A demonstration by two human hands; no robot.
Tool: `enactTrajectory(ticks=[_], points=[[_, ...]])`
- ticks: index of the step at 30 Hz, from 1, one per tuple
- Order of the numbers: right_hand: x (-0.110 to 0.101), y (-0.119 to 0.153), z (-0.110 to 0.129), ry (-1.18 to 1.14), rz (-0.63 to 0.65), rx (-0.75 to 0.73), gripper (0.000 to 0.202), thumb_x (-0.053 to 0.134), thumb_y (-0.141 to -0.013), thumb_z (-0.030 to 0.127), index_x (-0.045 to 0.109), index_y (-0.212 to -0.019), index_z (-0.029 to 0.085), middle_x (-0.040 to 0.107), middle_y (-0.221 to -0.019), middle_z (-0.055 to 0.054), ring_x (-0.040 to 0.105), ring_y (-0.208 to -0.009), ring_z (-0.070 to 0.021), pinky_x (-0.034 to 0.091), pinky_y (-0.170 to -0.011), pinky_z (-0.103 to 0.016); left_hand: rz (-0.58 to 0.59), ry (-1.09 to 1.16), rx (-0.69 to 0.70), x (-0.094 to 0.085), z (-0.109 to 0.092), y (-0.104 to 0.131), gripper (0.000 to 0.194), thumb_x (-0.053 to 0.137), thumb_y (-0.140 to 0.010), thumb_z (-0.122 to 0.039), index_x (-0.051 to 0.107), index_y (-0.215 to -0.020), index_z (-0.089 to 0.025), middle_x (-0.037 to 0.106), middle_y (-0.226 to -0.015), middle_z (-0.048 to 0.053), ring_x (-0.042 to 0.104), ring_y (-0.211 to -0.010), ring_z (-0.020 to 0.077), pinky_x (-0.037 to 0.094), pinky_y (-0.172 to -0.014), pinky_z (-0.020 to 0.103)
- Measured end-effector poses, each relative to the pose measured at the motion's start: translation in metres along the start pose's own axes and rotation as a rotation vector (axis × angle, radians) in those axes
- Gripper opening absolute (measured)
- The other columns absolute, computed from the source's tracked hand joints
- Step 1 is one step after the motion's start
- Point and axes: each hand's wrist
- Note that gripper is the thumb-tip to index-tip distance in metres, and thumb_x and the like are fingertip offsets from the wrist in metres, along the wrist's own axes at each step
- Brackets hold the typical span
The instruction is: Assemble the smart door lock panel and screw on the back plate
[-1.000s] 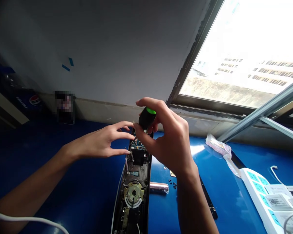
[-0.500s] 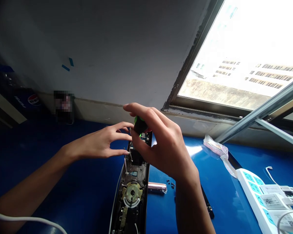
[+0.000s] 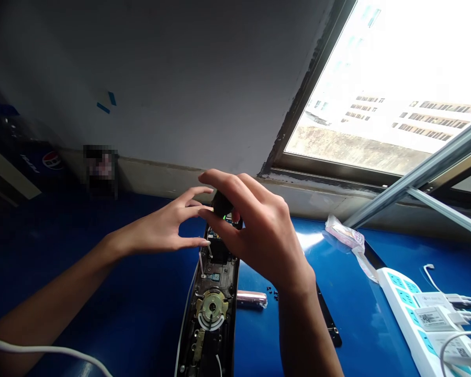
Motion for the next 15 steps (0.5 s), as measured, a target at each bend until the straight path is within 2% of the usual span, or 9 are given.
enactTrajectory(ticks=[2,5,6,11,13,15], points=[[0.0021,-0.0004,0.0002,0.008,-0.003,0.009,0.028,0.070,-0.095,0.026,0.062,-0.122,0.027,0.075,-0.098,-0.005,0.071,-0.072,-0.0171,0.063,-0.071,-0.034,0.031,0.149,-0.053,0.0031,0.0009,-0.0012,0.073,0.082,-0.084,-0.042,0.053,-0.150,-0.034,0.032,-0.168,0.012,0.070,-0.117,0.0280,0.060,-0.101,0.045],[0.0053,-0.0005,0.0003,-0.030,-0.017,0.009,0.023,0.066,-0.096,0.020,0.061,-0.117,0.027,0.075,-0.099,-0.003,0.070,-0.073,-0.0151,0.061,-0.070,-0.031,0.097,0.362,-0.085,0.0057,0.0006,-0.0037,0.078,0.082,-0.084,-0.033,0.046,-0.154,-0.031,0.055,-0.152,0.014,0.074,-0.102,0.0229,0.064,-0.092,0.040],[0.0062,-0.0002,0.0002,-0.062,-0.019,0.003,0.024,0.064,-0.096,0.017,0.061,-0.117,0.026,0.074,-0.101,-0.003,0.070,-0.076,-0.0145,0.061,-0.071,-0.030,0.104,0.397,-0.090,0.0061,0.0003,-0.0045,0.078,0.082,-0.084,-0.031,0.047,-0.154,-0.030,0.059,-0.149,0.014,0.075,-0.100,0.0223,0.064,-0.091,0.041],[0.0084,0.0036,-0.0020,-0.222,0.006,-0.035,0.037,0.061,-0.094,0.011,0.056,-0.127,0.026,0.072,-0.115,-0.003,0.071,-0.092,-0.0139,0.059,-0.079,-0.027,0.090,0.439,-0.084,0.0069,-0.0004,-0.0059,0.077,0.083,-0.081,-0.026,0.051,-0.151,-0.030,0.054,-0.154,0.014,0.075,-0.098,0.0214,0.063,-0.092,0.042],[0.0091,0.0048,-0.0038,-0.201,-0.015,-0.037,0.038,0.065,-0.091,0.011,0.058,-0.125,0.025,0.073,-0.112,-0.003,0.070,-0.087,-0.0136,0.059,-0.076,-0.027,0.087,0.456,-0.086,0.0068,-0.0007,-0.0058,0.075,0.083,-0.082,-0.027,0.052,-0.150,-0.031,0.055,-0.154,0.012,0.075,-0.098,0.0211,0.063,-0.092,0.041],[0.0109,0.0050,-0.0059,-0.122,-0.110,-0.038,0.030,0.071,-0.088,0.014,0.063,-0.116,0.023,0.073,-0.101,-0.001,0.065,-0.072,-0.0114,0.057,-0.067,-0.027,0.091,0.472,-0.102,0.0066,-0.0012,-0.0059,0.074,0.084,-0.081,-0.028,0.053,-0.149,-0.033,0.055,-0.155,0.010,0.075,-0.098,0.0211,0.063,-0.092,0.041]])
Point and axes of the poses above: each hand's wrist, its own y-axis away from the middle knuckle, its own x-axis out of the palm, z = x × y
